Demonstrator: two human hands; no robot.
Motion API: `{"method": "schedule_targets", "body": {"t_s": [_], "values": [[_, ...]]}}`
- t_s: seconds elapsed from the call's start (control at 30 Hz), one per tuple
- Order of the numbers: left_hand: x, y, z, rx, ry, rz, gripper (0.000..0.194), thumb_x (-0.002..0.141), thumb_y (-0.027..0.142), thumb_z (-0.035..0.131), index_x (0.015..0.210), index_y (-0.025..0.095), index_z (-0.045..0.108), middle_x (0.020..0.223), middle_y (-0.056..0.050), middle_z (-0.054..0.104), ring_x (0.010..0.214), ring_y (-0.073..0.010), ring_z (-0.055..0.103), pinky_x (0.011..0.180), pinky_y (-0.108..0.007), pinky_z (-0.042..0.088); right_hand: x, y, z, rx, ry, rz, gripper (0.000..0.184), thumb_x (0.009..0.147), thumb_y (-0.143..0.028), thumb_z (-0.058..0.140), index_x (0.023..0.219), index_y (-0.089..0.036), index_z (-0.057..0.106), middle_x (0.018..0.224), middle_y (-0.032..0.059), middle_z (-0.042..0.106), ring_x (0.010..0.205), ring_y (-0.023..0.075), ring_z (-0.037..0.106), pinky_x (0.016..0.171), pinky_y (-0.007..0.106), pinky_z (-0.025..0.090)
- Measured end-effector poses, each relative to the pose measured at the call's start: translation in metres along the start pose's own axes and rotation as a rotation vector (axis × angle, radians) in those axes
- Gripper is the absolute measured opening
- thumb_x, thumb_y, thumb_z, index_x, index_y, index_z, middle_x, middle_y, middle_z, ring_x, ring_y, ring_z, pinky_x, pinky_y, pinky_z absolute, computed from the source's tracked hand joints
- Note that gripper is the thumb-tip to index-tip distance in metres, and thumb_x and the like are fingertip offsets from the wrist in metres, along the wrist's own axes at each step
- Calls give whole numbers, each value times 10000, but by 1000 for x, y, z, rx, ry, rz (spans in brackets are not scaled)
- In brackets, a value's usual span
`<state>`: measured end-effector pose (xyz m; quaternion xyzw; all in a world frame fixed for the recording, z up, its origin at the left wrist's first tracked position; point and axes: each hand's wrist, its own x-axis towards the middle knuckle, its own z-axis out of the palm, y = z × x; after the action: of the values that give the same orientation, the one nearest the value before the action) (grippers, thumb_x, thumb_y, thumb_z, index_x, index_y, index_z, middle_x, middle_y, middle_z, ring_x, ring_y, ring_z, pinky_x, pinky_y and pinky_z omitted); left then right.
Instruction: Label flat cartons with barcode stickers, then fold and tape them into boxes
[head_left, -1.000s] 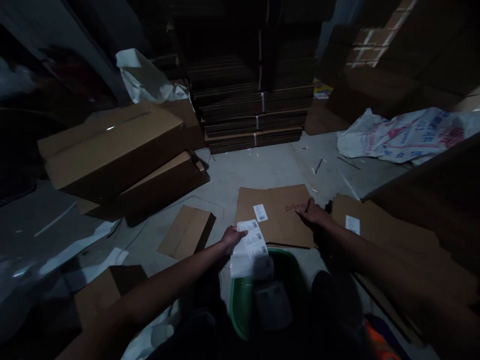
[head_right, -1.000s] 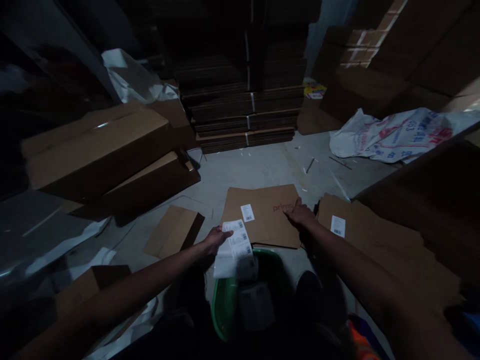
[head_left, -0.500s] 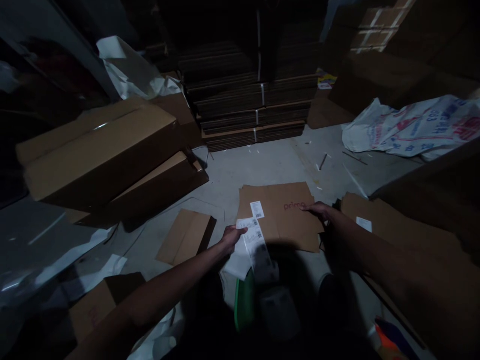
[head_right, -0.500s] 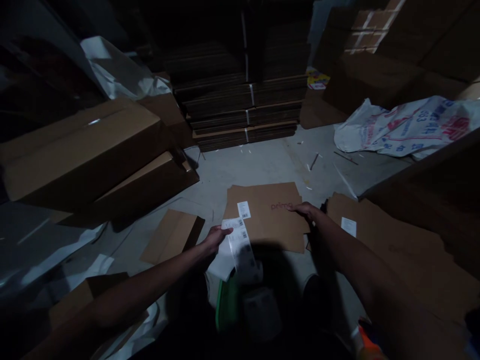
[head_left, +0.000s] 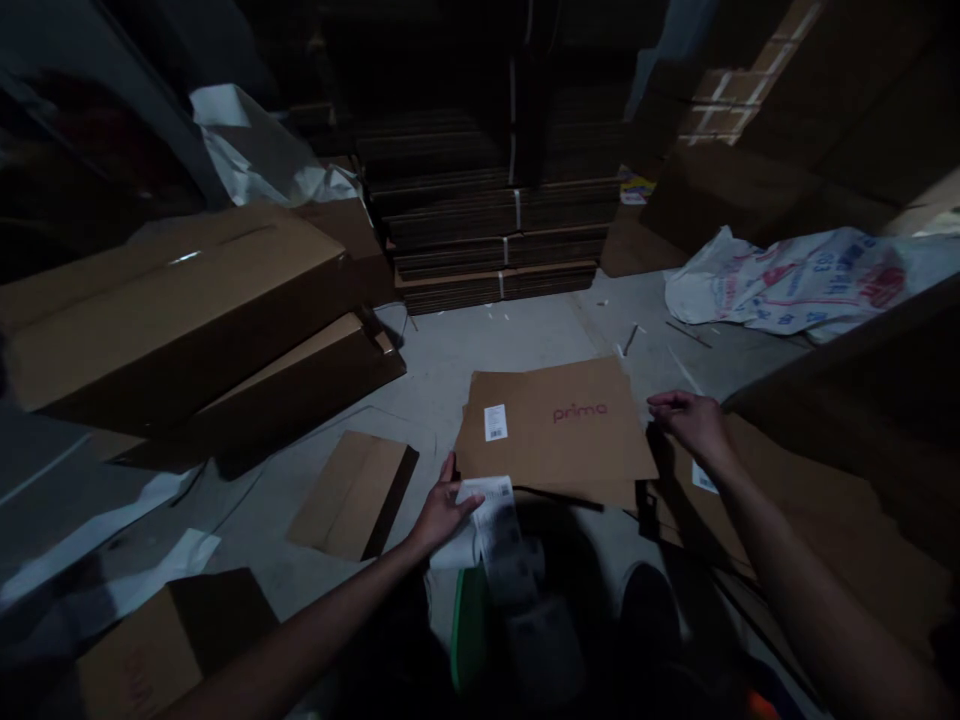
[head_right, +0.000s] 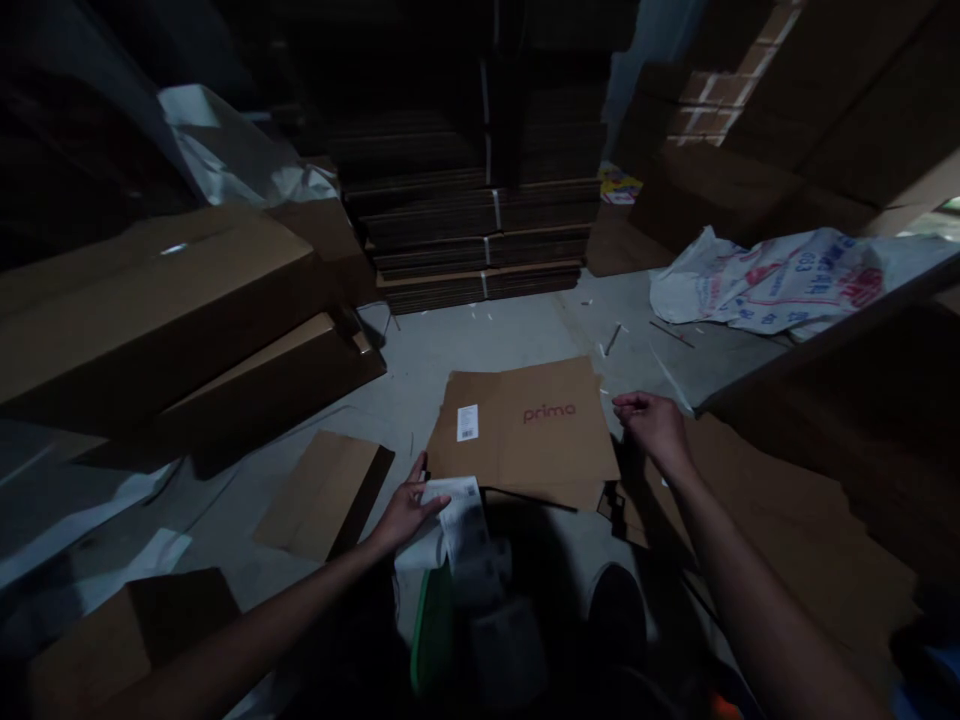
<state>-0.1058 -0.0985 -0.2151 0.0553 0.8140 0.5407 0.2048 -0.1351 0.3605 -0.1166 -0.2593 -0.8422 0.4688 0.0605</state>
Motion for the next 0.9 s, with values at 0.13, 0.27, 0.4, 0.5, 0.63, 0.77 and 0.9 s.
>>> {"method": "schedule_targets", "body": {"t_s": [0.13,0.27,0.4,0.5,0.63,0.77,0.9], "values": [[1,-1,-3,132,-122,32,433,707,599,826,886,204,827,1673,-115,346,1604,-349,123,1311,-454,112,-12,-1,-1,-39,-137,-34,576,823,-535,691,1258,-157,686,1193,171,741,1036,297,728,850,393,568],[22,16,7,102,-140,-15,462,651,592,860,862,183,831,1667,-151,330,1596,-362,153,1306,-450,137,-55,30,37,-570,-305,78,571,872,-511,651,1272,-103,642,1260,245,705,1163,346,688,934,392,523],[26,25,18,35,-166,-32,427,596,548,901,779,171,819,1599,-197,445,1572,-396,235,1291,-453,187,-102,77,61,-640,-492,157,729,903,-543,604,1437,-66,467,1271,249,702,1144,368,701,937,416,518],[24,25,16,-123,-80,-65,450,615,578,884,756,160,798,1434,-216,628,1493,-422,405,1222,-496,330,-116,93,65,-636,-491,182,912,928,-548,559,1584,-41,180,1425,273,600,1267,368,638,1016,430,489],[30,32,3,-285,28,-46,484,705,593,826,853,132,800,1096,-164,788,1190,-363,674,965,-413,547,-118,96,71,-671,-457,176,1133,909,-553,582,1600,1,-124,1536,304,475,1359,387,562,1072,455,461],[52,45,-15,-333,122,-15,502,696,588,827,864,118,773,909,-109,792,859,-265,723,731,-307,551,-123,100,86,-711,-402,171,1150,941,-588,523,1581,22,-212,1600,336,352,1458,402,443,1132,479,415],[72,56,-33,-344,105,-57,581,695,623,812,923,91,759,848,-107,781,712,-225,697,637,-287,523,-129,94,93,-742,-332,208,1185,887,-576,617,1619,-44,-148,1561,365,364,1402,434,496,1067,526,459]]}}
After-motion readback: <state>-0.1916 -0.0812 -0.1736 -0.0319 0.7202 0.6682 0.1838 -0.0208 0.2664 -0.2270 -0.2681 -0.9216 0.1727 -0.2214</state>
